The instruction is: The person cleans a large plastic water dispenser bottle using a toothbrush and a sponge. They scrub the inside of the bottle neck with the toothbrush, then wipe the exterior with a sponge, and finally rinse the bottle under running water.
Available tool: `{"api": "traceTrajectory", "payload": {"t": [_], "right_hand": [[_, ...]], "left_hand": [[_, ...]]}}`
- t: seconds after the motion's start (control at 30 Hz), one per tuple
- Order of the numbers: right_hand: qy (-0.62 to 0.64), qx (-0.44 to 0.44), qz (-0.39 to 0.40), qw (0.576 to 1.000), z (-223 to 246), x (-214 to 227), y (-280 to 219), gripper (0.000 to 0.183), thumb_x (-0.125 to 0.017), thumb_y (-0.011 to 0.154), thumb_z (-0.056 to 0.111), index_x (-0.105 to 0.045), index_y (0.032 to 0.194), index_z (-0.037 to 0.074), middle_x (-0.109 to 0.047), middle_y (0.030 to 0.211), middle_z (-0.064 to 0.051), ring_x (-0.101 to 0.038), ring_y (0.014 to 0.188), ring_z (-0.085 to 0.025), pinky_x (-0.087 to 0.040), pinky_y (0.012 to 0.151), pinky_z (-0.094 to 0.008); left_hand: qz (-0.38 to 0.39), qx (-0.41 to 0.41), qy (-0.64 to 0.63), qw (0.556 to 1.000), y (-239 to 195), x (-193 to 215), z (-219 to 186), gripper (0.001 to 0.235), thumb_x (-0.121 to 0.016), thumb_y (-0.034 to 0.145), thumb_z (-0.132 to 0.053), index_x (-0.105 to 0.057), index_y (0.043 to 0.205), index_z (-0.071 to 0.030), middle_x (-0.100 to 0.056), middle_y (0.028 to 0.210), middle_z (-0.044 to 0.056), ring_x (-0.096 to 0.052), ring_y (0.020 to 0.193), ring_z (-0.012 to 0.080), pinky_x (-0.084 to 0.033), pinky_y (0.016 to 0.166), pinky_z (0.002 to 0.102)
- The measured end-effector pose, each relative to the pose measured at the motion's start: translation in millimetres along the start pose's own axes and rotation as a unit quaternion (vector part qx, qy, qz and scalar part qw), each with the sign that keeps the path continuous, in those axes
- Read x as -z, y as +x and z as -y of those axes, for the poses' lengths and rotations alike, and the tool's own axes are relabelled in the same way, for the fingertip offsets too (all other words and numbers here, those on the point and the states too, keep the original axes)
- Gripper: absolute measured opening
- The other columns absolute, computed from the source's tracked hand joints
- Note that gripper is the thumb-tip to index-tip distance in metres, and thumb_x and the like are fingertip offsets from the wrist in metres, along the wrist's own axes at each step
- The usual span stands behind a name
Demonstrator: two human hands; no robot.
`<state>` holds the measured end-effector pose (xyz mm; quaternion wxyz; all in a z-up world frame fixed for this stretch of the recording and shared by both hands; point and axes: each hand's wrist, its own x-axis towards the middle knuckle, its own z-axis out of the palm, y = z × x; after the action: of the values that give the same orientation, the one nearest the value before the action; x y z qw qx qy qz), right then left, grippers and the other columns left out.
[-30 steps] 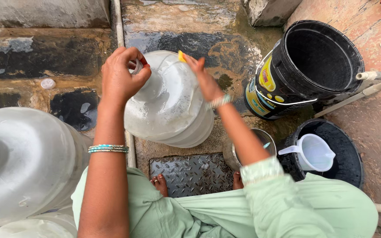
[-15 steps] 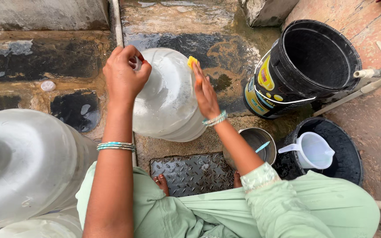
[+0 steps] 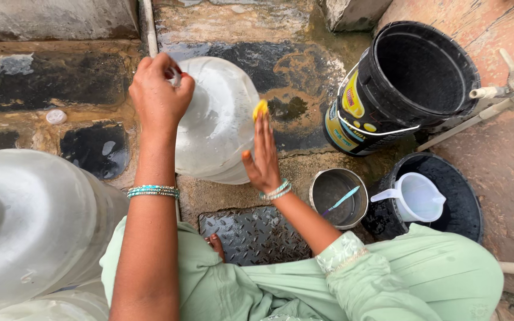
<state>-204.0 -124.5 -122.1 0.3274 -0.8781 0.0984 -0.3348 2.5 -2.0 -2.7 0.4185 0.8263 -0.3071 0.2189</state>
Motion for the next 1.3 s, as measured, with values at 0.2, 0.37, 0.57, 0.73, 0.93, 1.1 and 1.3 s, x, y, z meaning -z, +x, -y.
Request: {"api": "traceTrajectory", "payload": {"t": [0.2, 0.37, 0.57, 0.73, 0.93, 1.1, 1.3], "right_hand": [[-0.129, 0.139, 0.044, 0.981, 40, -11, -27, 0.096, -0.015, 0.092, 0.079, -0.028, 0.162, 0.015, -0.021, 0.172, -0.012, -0.012, 0.162, -0.034, -0.006, 0.133, -0.056], [-0.309, -0.039, 0.17, 0.935, 10, 8, 71, 0.074, -0.026, 0.106, 0.069, -0.044, 0.16, 0.022, -0.049, 0.159, -0.009, -0.038, 0.15, -0.027, -0.024, 0.131, -0.045], [-0.165, -0.005, 0.153, 0.974, -9, 40, 129, 0.08, -0.014, 0.101, 0.073, -0.028, 0.164, 0.027, -0.026, 0.169, -0.024, -0.02, 0.156, -0.05, -0.014, 0.125, -0.063], [-0.251, 0.148, 0.105, 0.951, 25, -6, -21, 0.091, -0.014, 0.093, 0.085, -0.017, 0.166, 0.03, -0.009, 0.17, -0.022, -0.004, 0.155, -0.052, -0.004, 0.126, -0.062], [-0.237, 0.167, -0.009, 0.957, -13, -29, -49, 0.082, -0.012, 0.102, 0.078, -0.009, 0.169, 0.03, -0.004, 0.174, -0.019, -0.002, 0.162, -0.038, -0.001, 0.132, -0.058], [0.056, -0.041, -0.005, 0.998, -71, 14, -10, 0.093, -0.007, 0.101, 0.076, -0.009, 0.166, 0.01, -0.008, 0.175, -0.018, -0.009, 0.164, -0.032, -0.01, 0.135, -0.046], [0.066, -0.035, 0.032, 0.997, -42, 10, -15, 0.099, -0.005, 0.1, 0.078, 0.003, 0.166, 0.005, 0.005, 0.176, -0.017, 0.001, 0.164, -0.031, -0.004, 0.135, -0.043]], "left_hand": [[0.037, 0.037, 0.01, 0.999, 4, -14, -3, 0.008, -0.071, 0.085, -0.017, -0.066, 0.087, -0.012, -0.066, 0.09, 0.006, -0.07, 0.074, 0.0193, -0.057, 0.065, 0.034], [0.051, -0.013, -0.015, 0.998, -4, -14, -24, 0.019, -0.077, 0.086, -0.024, -0.066, 0.087, -0.009, -0.065, 0.087, 0.011, -0.068, 0.067, 0.029, -0.053, 0.063, 0.043], [-0.016, -0.056, -0.049, 0.997, -5, -7, -28, 0.029, -0.083, 0.088, -0.03, -0.066, 0.091, -0.007, -0.064, 0.087, 0.012, -0.067, 0.074, 0.0314, -0.054, 0.067, 0.044], [-0.057, 0.008, -0.073, 0.996, -3, -13, -18, 0.021, -0.081, 0.086, -0.023, -0.068, 0.087, -0.006, -0.069, 0.085, 0.009, -0.071, 0.073, 0.0241, -0.056, 0.068, 0.039], [-0.05, 0.033, -0.163, 0.985, -10, -21, -14, 0.008, -0.077, 0.083, -0.014, -0.073, 0.085, -0.008, -0.071, 0.088, 0.006, -0.074, 0.073, 0.0148, -0.059, 0.065, 0.03], [0.052, 0.039, -0.351, 0.934, -10, -5, 6, 0.017, -0.079, 0.09, -0.021, -0.073, 0.095, -0.006, -0.071, 0.097, 0.006, -0.069, 0.081, 0.0195, -0.057, 0.074, 0.035], [0.07, -0.066, 0.082, 0.992, -2, 27, 46, 0.024, -0.075, 0.096, -0.031, -0.078, 0.1, -0.008, -0.071, 0.093, 0.017, -0.07, 0.084, 0.0351, -0.054, 0.072, 0.053]]}}
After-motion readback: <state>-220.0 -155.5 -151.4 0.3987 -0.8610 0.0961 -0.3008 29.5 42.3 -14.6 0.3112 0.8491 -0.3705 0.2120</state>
